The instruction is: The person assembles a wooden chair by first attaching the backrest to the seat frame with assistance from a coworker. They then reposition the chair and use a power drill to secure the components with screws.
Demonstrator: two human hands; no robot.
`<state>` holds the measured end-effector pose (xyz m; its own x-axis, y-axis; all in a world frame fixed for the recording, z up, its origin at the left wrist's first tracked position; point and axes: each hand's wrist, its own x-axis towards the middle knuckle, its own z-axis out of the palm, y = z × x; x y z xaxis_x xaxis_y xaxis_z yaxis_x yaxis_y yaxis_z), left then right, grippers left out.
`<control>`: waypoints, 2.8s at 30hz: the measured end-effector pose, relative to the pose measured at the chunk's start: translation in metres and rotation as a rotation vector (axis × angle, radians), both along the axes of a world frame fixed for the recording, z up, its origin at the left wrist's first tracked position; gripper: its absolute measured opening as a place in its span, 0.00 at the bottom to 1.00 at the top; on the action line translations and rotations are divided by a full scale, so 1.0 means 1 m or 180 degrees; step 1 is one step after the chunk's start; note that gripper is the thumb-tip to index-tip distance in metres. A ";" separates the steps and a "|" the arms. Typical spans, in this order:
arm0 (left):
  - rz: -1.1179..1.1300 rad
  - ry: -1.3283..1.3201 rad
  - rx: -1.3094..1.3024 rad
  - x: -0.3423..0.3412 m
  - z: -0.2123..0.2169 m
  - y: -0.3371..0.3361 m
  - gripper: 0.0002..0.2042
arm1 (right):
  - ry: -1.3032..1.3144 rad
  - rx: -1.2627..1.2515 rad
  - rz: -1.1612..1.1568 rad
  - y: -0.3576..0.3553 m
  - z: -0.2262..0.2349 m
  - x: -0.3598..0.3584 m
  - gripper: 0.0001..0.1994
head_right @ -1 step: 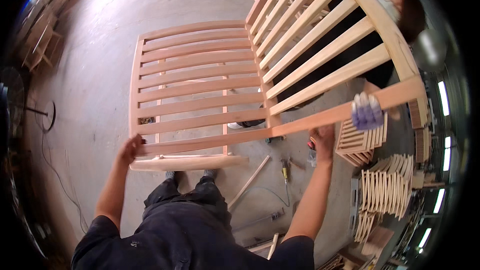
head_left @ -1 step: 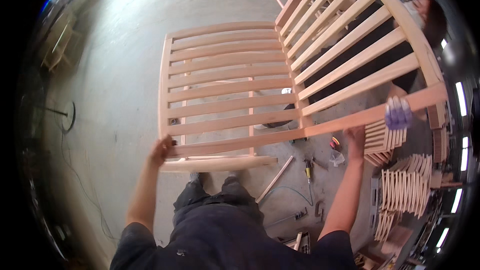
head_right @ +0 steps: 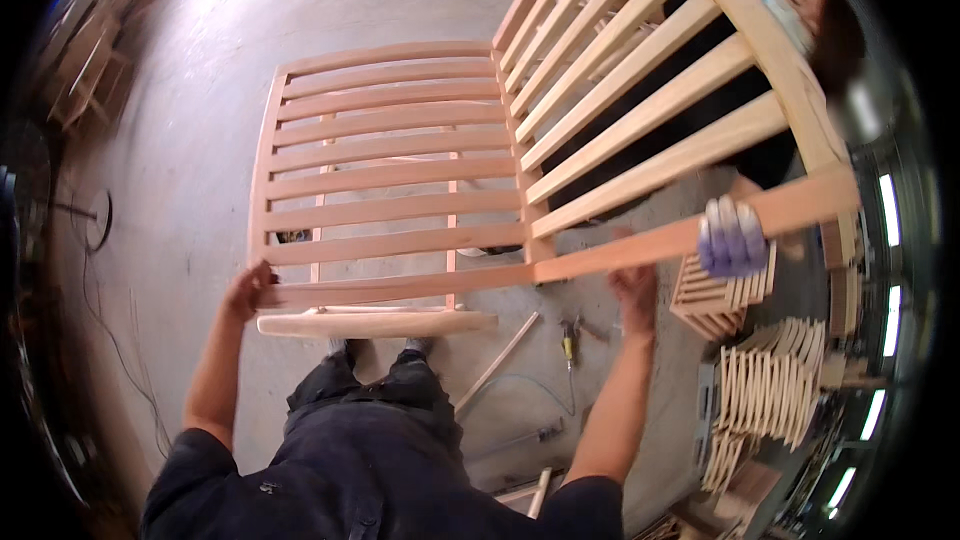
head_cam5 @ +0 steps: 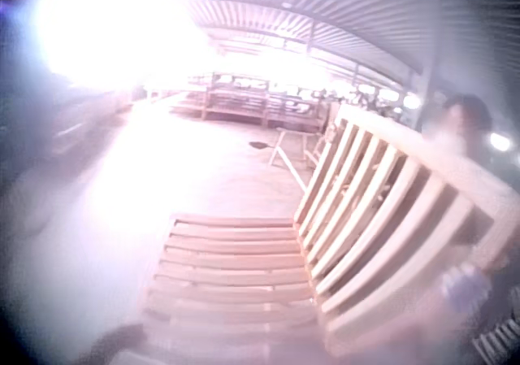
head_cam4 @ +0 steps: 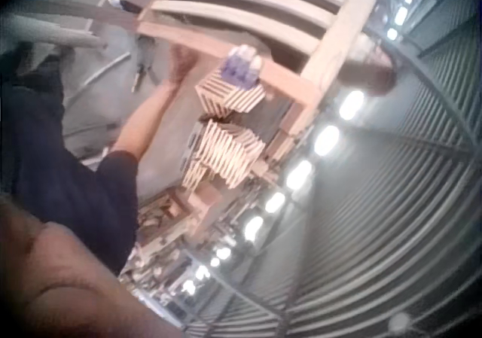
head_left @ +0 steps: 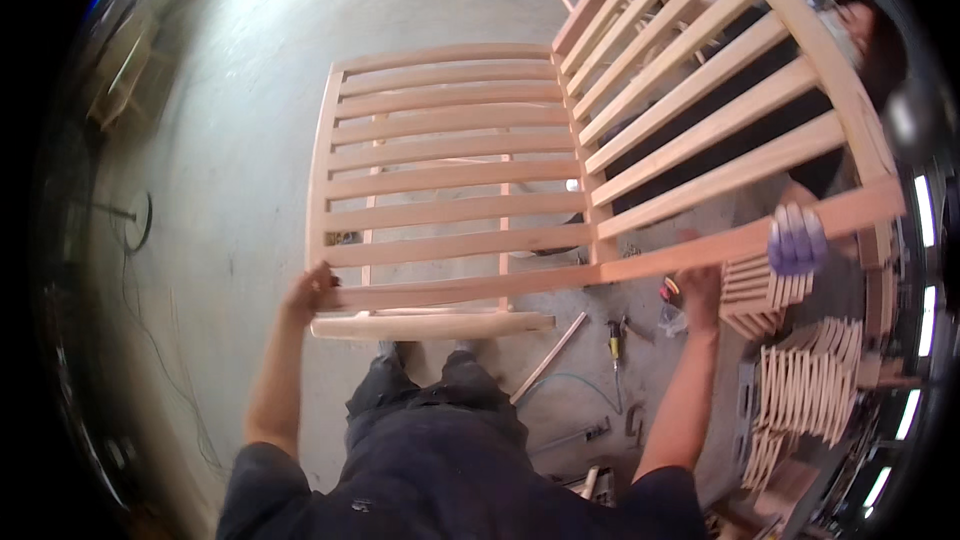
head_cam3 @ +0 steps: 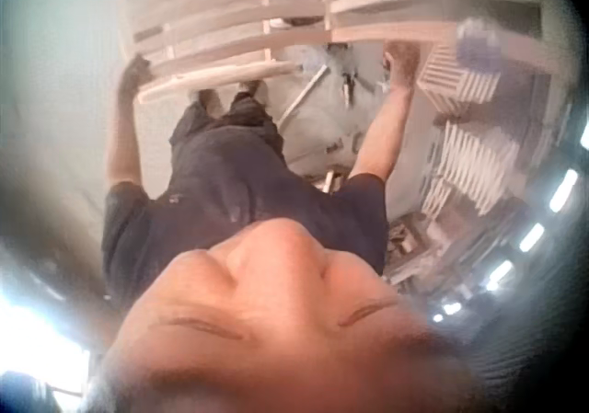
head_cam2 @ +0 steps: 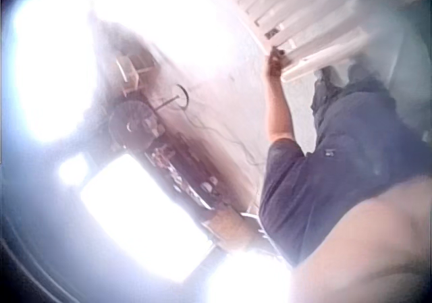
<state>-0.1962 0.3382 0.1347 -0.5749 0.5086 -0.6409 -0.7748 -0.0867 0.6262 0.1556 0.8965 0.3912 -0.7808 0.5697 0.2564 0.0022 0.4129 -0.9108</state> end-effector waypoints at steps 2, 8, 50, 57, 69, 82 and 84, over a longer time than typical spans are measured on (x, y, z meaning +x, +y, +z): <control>0.0148 0.0178 -0.0566 -0.008 0.025 -0.057 0.14 | -0.0052 -0.0081 0.0371 -0.054 0.007 -0.027 0.51; -0.0457 -0.0054 -0.0751 -0.061 0.124 -0.040 0.15 | 0.0964 -0.0288 -0.0663 -0.090 0.071 -0.091 0.18; -0.0205 0.0444 -0.1516 -0.097 0.098 0.017 0.26 | 0.0750 -0.0986 -0.2486 -0.070 0.208 -0.139 0.15; -0.0011 0.0403 -0.1438 -0.085 0.114 0.014 0.25 | 0.0395 -0.1228 -0.2245 -0.049 0.212 -0.131 0.11; -0.0100 0.0407 -0.2207 -0.102 0.198 0.011 0.31 | -0.0043 -0.2363 -0.1824 -0.022 0.231 -0.124 0.12; -0.0207 0.0645 -0.2929 -0.119 0.215 0.037 0.34 | -0.0910 -0.2987 -0.1514 0.026 0.206 -0.090 0.16; -0.0032 0.0706 -0.2874 -0.110 0.193 0.039 0.34 | -0.0905 -0.2954 -0.1533 0.023 0.205 -0.086 0.18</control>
<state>-0.3064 0.3773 0.3277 -0.7299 -0.1238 -0.6722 -0.6273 0.5118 0.5869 0.0700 0.9191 0.5960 -0.3859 0.7108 -0.5880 0.2402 -0.5380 -0.8080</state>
